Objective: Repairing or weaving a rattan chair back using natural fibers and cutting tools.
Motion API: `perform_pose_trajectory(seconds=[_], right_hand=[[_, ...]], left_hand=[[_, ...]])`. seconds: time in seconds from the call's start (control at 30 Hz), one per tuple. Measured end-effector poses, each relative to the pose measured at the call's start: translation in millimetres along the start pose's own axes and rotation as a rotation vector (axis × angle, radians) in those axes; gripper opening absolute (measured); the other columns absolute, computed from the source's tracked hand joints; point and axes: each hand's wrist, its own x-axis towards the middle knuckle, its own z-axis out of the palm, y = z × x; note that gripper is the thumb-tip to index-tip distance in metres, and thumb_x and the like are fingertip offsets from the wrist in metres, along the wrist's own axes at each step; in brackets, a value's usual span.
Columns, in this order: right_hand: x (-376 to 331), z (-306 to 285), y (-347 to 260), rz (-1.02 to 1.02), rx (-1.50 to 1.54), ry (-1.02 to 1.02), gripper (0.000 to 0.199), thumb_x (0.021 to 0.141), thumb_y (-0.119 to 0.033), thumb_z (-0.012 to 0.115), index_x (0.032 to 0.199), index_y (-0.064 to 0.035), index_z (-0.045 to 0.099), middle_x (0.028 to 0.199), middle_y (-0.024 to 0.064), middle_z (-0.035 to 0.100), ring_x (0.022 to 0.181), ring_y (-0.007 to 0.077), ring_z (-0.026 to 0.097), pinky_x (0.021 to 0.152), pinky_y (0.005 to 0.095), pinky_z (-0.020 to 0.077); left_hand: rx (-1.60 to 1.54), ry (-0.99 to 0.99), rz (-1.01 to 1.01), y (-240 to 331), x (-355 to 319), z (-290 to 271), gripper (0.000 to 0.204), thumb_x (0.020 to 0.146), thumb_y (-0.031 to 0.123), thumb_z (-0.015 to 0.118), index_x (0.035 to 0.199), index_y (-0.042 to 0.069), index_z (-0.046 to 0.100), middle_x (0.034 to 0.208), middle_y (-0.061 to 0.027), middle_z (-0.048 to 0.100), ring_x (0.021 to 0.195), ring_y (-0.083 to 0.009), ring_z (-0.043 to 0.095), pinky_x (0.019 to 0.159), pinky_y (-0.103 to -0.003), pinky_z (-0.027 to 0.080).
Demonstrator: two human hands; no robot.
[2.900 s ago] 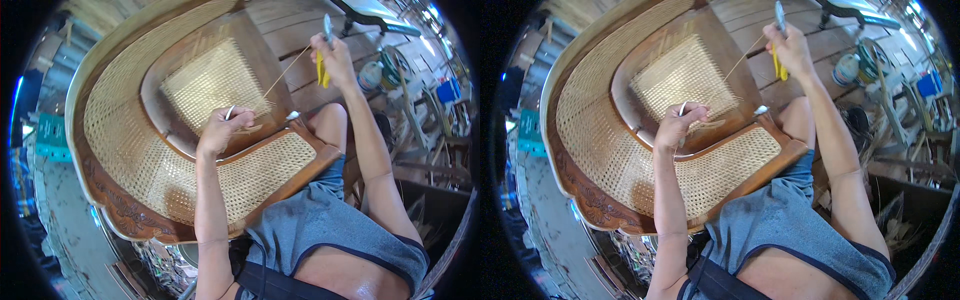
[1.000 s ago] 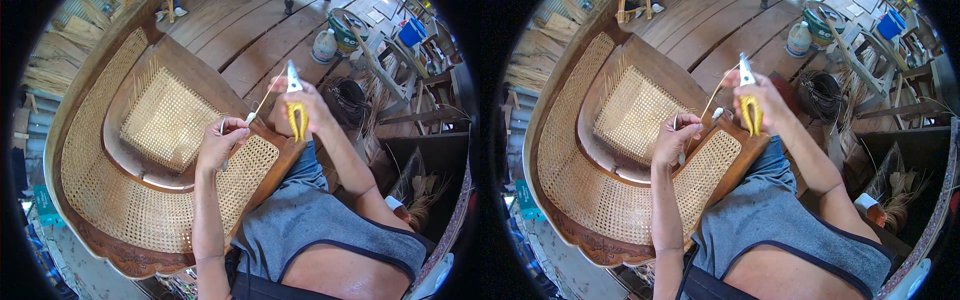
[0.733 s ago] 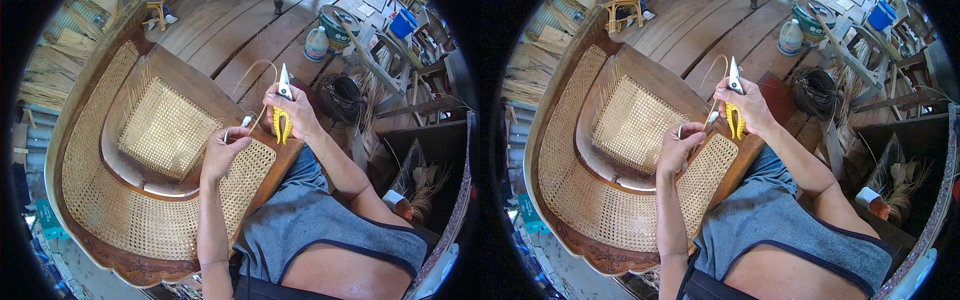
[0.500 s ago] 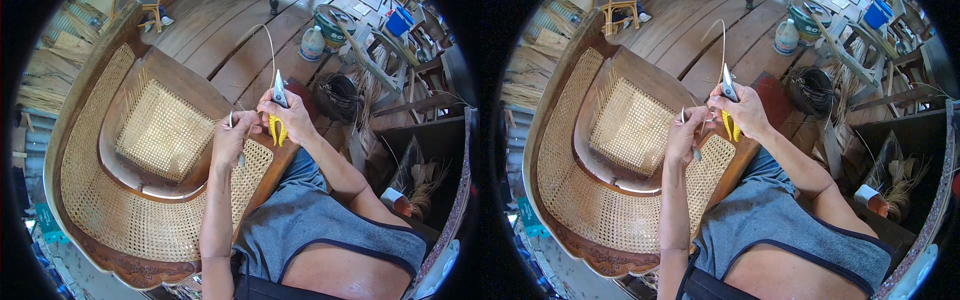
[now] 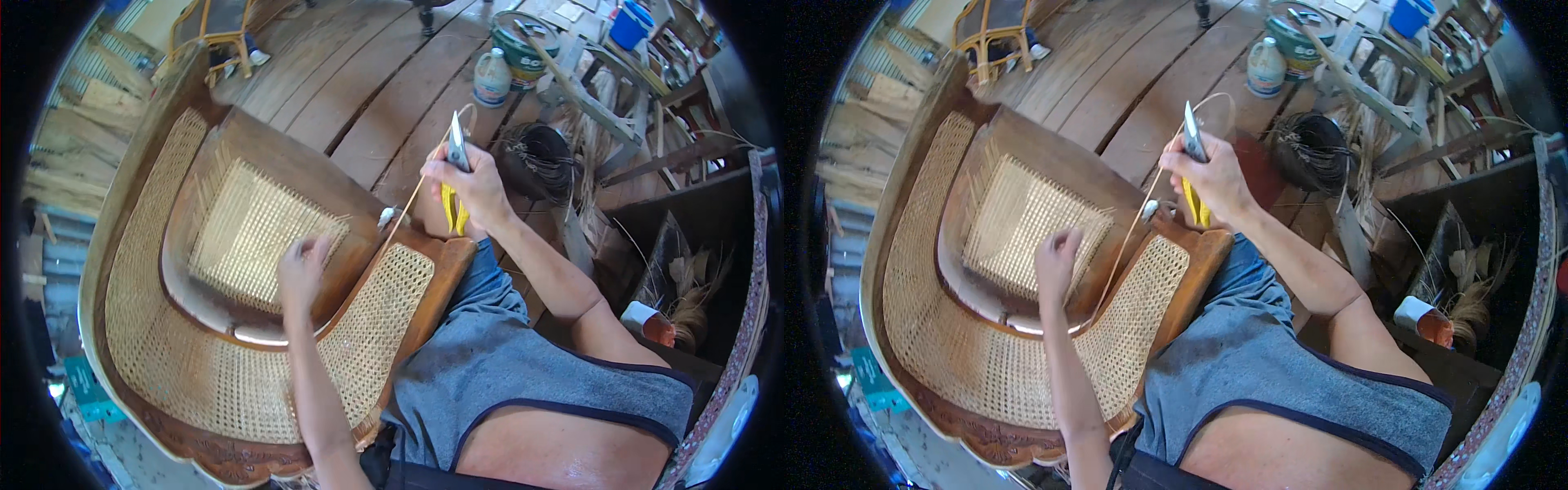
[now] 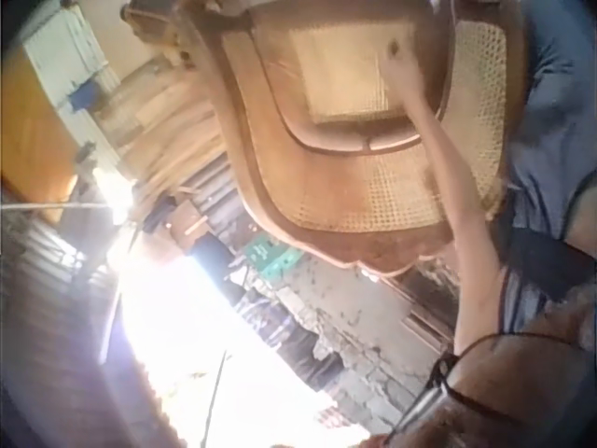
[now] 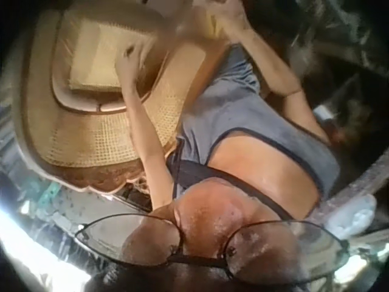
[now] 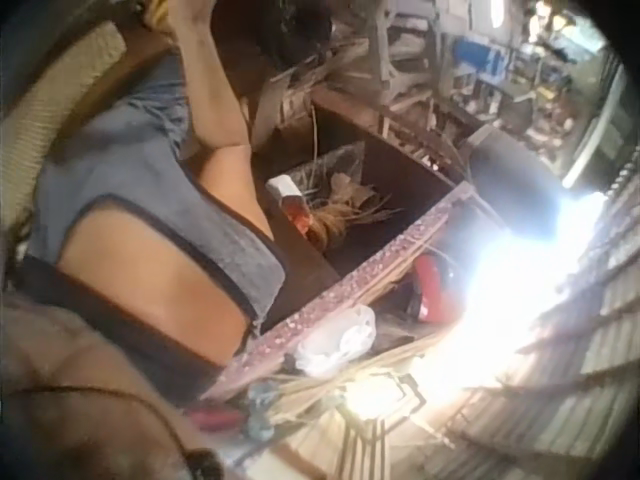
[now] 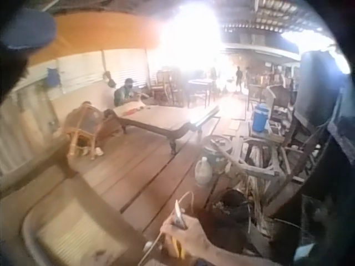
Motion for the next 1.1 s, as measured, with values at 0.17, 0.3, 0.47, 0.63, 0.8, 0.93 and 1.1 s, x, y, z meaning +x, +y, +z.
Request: perform_pose_trajectory(seconds=[0.17, 0.3, 0.47, 0.63, 0.8, 0.93, 1.1], right_hand=[[-11.7, 20.4, 12.6, -0.028, -0.046, -0.033, 0.009, 0.087, -0.009, 0.067, 0.085, -0.0043, 0.059, 0.074, -0.0006, 0.059, 0.06, 0.0061, 0.056, 0.055, 0.0219, 0.047], [-1.8, 10.7, 2.2, -0.047, -0.06, 0.011, 0.009, 0.086, -0.008, 0.069, 0.086, -0.0051, 0.06, 0.073, 0.0002, 0.061, 0.06, 0.0064, 0.057, 0.054, 0.0218, 0.0473], [29.4, -28.6, -16.9, -0.122, -0.096, 0.045, 0.011, 0.083, -0.008, 0.071, 0.088, -0.004, 0.062, 0.067, 0.0022, 0.06, 0.056, 0.0094, 0.058, 0.051, 0.0226, 0.0477], [45.8, -51.8, -26.2, -0.234, -0.03, 0.148, 0.01, 0.084, -0.008, 0.07, 0.089, -0.0043, 0.062, 0.078, 0.0044, 0.063, 0.06, 0.0102, 0.06, 0.054, 0.0249, 0.0513], [31.5, -40.2, -21.7, -0.168, -0.08, 0.058, 0.009, 0.086, -0.008, 0.068, 0.09, -0.0035, 0.062, 0.078, 0.0051, 0.064, 0.059, 0.0096, 0.06, 0.055, 0.0245, 0.0512], [13.4, -21.4, -30.8, -0.107, -0.095, -0.001, 0.011, 0.084, -0.01, 0.071, 0.087, -0.0046, 0.062, 0.07, 0.0007, 0.061, 0.057, 0.0072, 0.058, 0.049, 0.0203, 0.0449], [5.0, -10.0, -33.1, -0.098, -0.075, -0.027, 0.01, 0.084, -0.009, 0.07, 0.086, -0.0045, 0.061, 0.07, 0.0003, 0.06, 0.059, 0.0063, 0.058, 0.052, 0.0206, 0.045]], left_hand=[[-0.516, -0.308, 0.231, 83.4, -5.6, 47.1, 0.02, 0.093, 0.013, 0.064, 0.102, -0.004, 0.068, 0.081, -0.0009, 0.065, 0.069, -0.0076, 0.057, 0.061, -0.023, 0.047], [-0.588, -0.469, 0.076, 74.6, -17.0, 29.9, 0.014, 0.093, 0.007, 0.061, 0.1, -0.002, 0.068, 0.075, 0.0007, 0.061, 0.064, -0.0034, 0.052, 0.053, -0.018, 0.042], [-0.565, -0.456, -0.028, 34.8, -26.1, 12.2, 0.014, 0.093, 0.009, 0.063, 0.099, -0.002, 0.069, 0.077, 0.0, 0.063, 0.065, -0.0041, 0.054, 0.057, -0.018, 0.045], [-0.436, -0.421, -0.034, 1.4, -23.5, -3.9, 0.013, 0.092, 0.009, 0.063, 0.097, -0.002, 0.069, 0.077, -0.0013, 0.064, 0.067, -0.0053, 0.057, 0.061, -0.019, 0.047], [0.087, -0.185, 0.192, 17.8, -6.0, -3.4, 0.031, 0.088, 0.018, 0.068, 0.111, -0.001, 0.067, 0.095, -0.0133, 0.071, 0.081, -0.0169, 0.066, 0.078, -0.029, 0.052], [-0.308, -0.157, 0.374, 98.1, -1.6, 40.9, 0.034, 0.089, 0.021, 0.067, 0.116, 0.0, 0.066, 0.103, -0.0148, 0.071, 0.088, -0.0174, 0.066, 0.082, -0.03, 0.051], [-0.595, -0.357, 0.381, 103.2, 10.1, 76.3, 0.024, 0.093, 0.016, 0.064, 0.11, -0.001, 0.067, 0.09, -0.0031, 0.069, 0.076, -0.0082, 0.06, 0.07, -0.024, 0.051]])
